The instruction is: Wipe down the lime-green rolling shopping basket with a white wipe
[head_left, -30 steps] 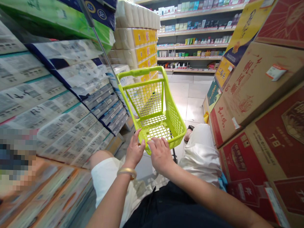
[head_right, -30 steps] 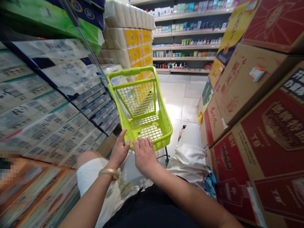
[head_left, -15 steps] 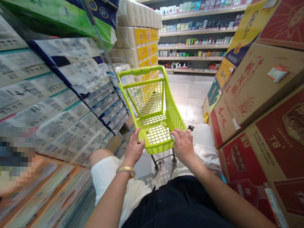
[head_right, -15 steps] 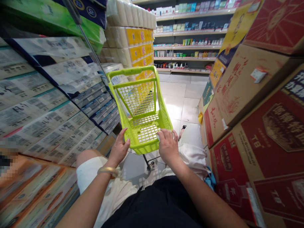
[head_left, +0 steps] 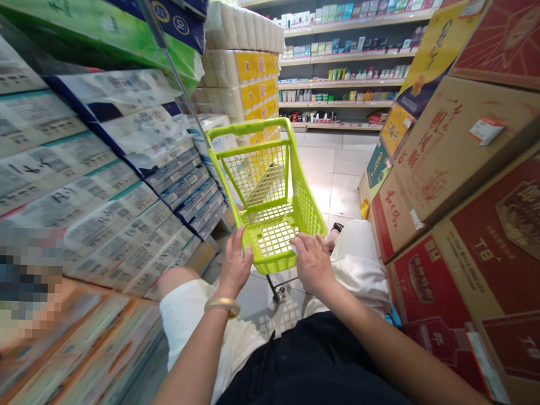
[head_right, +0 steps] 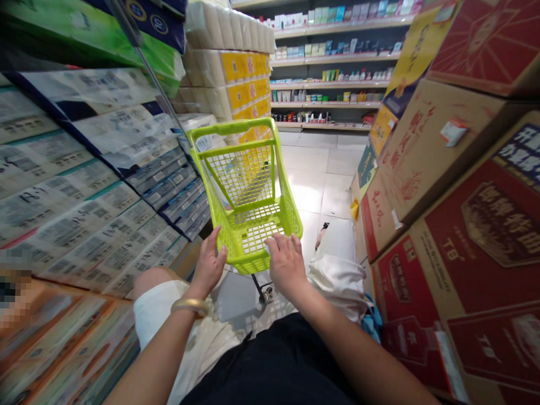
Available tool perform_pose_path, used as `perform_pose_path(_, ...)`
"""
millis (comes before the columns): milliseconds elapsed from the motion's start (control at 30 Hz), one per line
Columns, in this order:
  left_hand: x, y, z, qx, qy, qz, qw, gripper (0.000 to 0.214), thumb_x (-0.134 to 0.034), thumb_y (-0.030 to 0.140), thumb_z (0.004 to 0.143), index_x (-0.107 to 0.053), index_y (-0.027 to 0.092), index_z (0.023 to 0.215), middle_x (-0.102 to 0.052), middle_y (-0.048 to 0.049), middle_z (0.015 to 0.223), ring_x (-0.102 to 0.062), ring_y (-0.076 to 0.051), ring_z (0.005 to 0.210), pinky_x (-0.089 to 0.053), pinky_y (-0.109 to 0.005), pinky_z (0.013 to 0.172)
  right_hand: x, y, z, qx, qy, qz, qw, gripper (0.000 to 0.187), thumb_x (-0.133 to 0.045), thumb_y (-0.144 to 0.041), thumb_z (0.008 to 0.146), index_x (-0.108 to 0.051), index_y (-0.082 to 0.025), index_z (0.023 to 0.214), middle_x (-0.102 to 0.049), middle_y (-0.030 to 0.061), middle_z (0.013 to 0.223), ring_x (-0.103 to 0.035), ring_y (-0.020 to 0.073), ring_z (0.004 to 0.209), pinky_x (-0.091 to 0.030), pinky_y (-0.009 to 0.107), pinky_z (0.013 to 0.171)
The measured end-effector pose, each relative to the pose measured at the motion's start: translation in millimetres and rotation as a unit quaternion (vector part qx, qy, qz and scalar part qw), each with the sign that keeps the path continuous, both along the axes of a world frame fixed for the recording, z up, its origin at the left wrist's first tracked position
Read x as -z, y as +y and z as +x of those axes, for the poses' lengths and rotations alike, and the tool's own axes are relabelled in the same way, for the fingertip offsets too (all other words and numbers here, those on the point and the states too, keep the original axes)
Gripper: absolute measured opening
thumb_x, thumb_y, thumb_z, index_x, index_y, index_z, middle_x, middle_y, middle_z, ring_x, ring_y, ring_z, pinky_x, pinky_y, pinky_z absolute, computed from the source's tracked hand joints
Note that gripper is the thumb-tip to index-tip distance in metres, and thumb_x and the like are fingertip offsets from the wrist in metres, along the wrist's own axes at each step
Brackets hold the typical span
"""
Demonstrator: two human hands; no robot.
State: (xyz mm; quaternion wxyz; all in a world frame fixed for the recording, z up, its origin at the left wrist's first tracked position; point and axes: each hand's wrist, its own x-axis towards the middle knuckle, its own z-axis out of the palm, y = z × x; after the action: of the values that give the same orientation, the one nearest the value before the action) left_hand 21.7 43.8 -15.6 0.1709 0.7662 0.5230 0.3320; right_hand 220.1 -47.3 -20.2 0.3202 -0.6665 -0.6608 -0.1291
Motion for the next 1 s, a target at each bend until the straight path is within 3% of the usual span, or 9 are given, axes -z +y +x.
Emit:
perform_pose_path(100, -7.9, -13.2, 8.5, -0.045, 0.054, 0.091, 0.993, 0.054, -0.041, 0.033, 0.094, -0.042, 0.021, 0.146, -0.04, -0.0176, 0.149, -0.038, -0.033, 0.14, -0.025, -0.06, 0.117, 1.4, 0.4, 8.1, 0.019, 0.001, 0.003, 1.0, 0.038, -0.046, -0.002, 0.085, -0.062, -0.02, 0.115, -0.064, 0.0099, 0.12, -0.053, 0.0212, 0.117, -0.023, 0.04, 0.114)
perform_pose_path(267, -16.8, -43.4, 30.3, 0.099, 0.142, 0.183, 0.968, 0.052, -0.046, 0.023, 0.09, -0.046, 0.017, 0.142, -0.048, -0.0164, 0.145, -0.038, -0.03, 0.141, -0.024, -0.053, 0.12, 4.2, 2.3, -11.5, 0.002, 0.005, 0.01, 1.0, 0.032, -0.051, -0.01, 0.087, -0.061, -0.018, 0.116, -0.063, 0.0115, 0.119, -0.051, 0.0226, 0.118, -0.025, 0.04, 0.115)
perform_pose_path(400, -14.8, -51.2, 35.9, 0.117, 0.201, 0.156, 0.96, 0.048, -0.053, 0.022, 0.085, -0.054, 0.015, 0.133, -0.063, -0.0163, 0.127, -0.054, -0.03, 0.124, -0.03, -0.051, 0.115, 4.3, -0.6, -7.3, -0.023, 0.0, 0.007, 1.0, 0.035, -0.051, -0.01, 0.087, -0.06, -0.02, 0.119, -0.063, 0.0088, 0.121, -0.051, 0.0207, 0.119, -0.023, 0.039, 0.116)
perform_pose_path(600, -16.8, -48.5, 33.2, 0.125, 0.223, 0.143, 0.956, 0.039, -0.054, 0.018, 0.082, -0.061, 0.018, 0.121, -0.068, -0.0115, 0.11, -0.059, -0.028, 0.108, -0.037, -0.046, 0.107, 3.8, -1.3, 25.8, 0.036, 0.001, 0.005, 0.999, 0.04, -0.045, -0.004, 0.085, -0.061, -0.019, 0.118, -0.061, 0.0102, 0.123, -0.049, 0.0218, 0.122, -0.024, 0.041, 0.116)
perform_pose_path(700, -17.5, -50.0, 36.3, 0.107, 0.229, 0.147, 0.956, 0.038, -0.055, 0.017, 0.08, -0.061, 0.017, 0.118, -0.067, -0.0117, 0.11, -0.057, -0.029, 0.107, -0.036, -0.047, 0.106, 4.4, 1.8, 12.0, 0.039, -0.005, 0.016, 0.999, 0.035, -0.047, -0.006, 0.085, -0.062, -0.016, 0.115, -0.061, 0.0123, 0.119, -0.049, 0.0237, 0.119, -0.027, 0.043, 0.115)
perform_pose_path(867, -17.0, -50.0, 35.8, 0.091, 0.246, 0.153, 0.953, 0.032, -0.055, 0.019, 0.08, -0.062, 0.016, 0.111, -0.067, -0.013, 0.104, -0.057, -0.03, 0.102, -0.037, -0.049, 0.103, 2.7, 4.4, -34.8, -0.028, -0.004, -0.016, 0.999, 0.029, -0.054, -0.014, 0.089, -0.059, -0.02, 0.117, -0.061, 0.0118, 0.122, -0.049, 0.0242, 0.12, -0.027, 0.043, 0.114)
perform_pose_path(1000, -18.2, -47.9, 29.8, 0.093, 0.265, 0.156, 0.947, 0.028, -0.055, 0.019, 0.079, -0.062, 0.019, 0.107, -0.066, -0.0101, 0.097, -0.057, -0.029, 0.098, -0.037, -0.048, 0.103, 0.9, 2.4, -30.7, -0.048, 0.005, -0.028, 0.998, 0.032, -0.055, -0.013, 0.088, -0.059, -0.023, 0.118, -0.062, 0.0084, 0.124, -0.052, 0.0214, 0.118, -0.025, 0.04, 0.114)
